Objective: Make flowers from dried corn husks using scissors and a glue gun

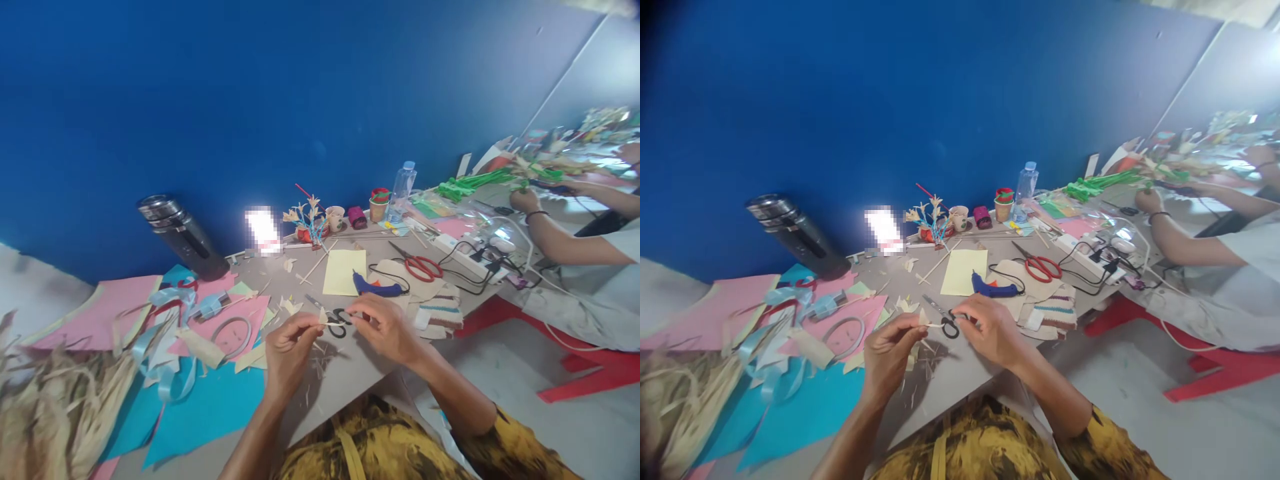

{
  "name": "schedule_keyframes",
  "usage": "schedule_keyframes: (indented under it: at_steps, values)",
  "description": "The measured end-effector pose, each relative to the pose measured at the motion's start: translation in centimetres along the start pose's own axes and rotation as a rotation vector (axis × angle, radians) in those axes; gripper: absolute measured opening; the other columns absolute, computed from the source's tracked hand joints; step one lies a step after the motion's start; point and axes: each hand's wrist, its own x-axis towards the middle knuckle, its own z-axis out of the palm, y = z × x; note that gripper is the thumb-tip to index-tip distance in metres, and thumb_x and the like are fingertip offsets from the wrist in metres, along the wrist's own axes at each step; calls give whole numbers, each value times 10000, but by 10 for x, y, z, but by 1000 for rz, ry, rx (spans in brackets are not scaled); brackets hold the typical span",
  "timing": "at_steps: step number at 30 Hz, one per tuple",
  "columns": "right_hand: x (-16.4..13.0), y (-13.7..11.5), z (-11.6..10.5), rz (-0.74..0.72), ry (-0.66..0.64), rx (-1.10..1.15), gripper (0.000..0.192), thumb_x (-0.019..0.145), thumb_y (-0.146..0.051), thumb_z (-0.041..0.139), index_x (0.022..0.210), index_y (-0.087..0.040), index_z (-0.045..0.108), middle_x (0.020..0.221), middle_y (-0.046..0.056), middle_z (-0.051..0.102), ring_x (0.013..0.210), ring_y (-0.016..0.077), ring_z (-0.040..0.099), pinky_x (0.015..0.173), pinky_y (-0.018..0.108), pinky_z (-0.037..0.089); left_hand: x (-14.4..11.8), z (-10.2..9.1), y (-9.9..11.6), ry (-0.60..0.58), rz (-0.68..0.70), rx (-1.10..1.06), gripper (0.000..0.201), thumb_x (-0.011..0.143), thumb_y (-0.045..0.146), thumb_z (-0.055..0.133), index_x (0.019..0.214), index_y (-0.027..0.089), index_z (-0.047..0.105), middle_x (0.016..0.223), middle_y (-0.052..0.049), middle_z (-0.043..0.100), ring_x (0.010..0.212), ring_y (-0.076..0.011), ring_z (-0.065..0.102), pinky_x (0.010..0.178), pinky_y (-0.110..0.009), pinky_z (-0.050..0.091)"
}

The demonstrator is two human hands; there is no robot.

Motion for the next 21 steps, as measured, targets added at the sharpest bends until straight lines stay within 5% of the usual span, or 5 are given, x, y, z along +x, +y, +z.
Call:
schedule_keyframes:
  at_steps: [4, 9, 17, 21]
  values:
    - [12, 29, -28, 262, -117, -495, 390, 889, -106, 508, 1248, -189, 635, 1233, 131, 636, 1125, 260, 568, 933, 347, 425, 7, -5, 1, 22, 85, -9, 73, 709, 248, 789, 665, 211, 744, 730, -34, 686, 734, -186, 608, 686, -296, 504]
    - [21, 43, -34, 297, -398, -722, 489, 813, -65, 567, 1289, -174, 588, 1221, 154, 602, 1145, 296, 518, 871, 342, 414, 12, -6, 0, 11, 100, 2, 89, 773, 270, 747, 710, 209, 729, 729, -26, 647, 702, -168, 574, 654, -286, 473]
    - [19, 56, -28, 334, -377, -776, 419, 808, -101, 563, 1214, -186, 613, 1121, 136, 574, 1055, 294, 533, 805, 341, 377, 22, 16, -2, -68, -56, -30, 119, 752, 281, 751, 710, 182, 700, 729, -14, 657, 672, -132, 563, 652, -238, 432]
    - [15, 58, -29, 292, -341, -764, 393, 817, -132, 558, 1199, -201, 618, 1099, 122, 575, 1036, 280, 533, 790, 325, 365, 40, 43, -16, -159, -237, -268, 201, 653, 291, 820, 652, 173, 657, 909, -91, 727, 933, -207, 654, 774, -267, 469]
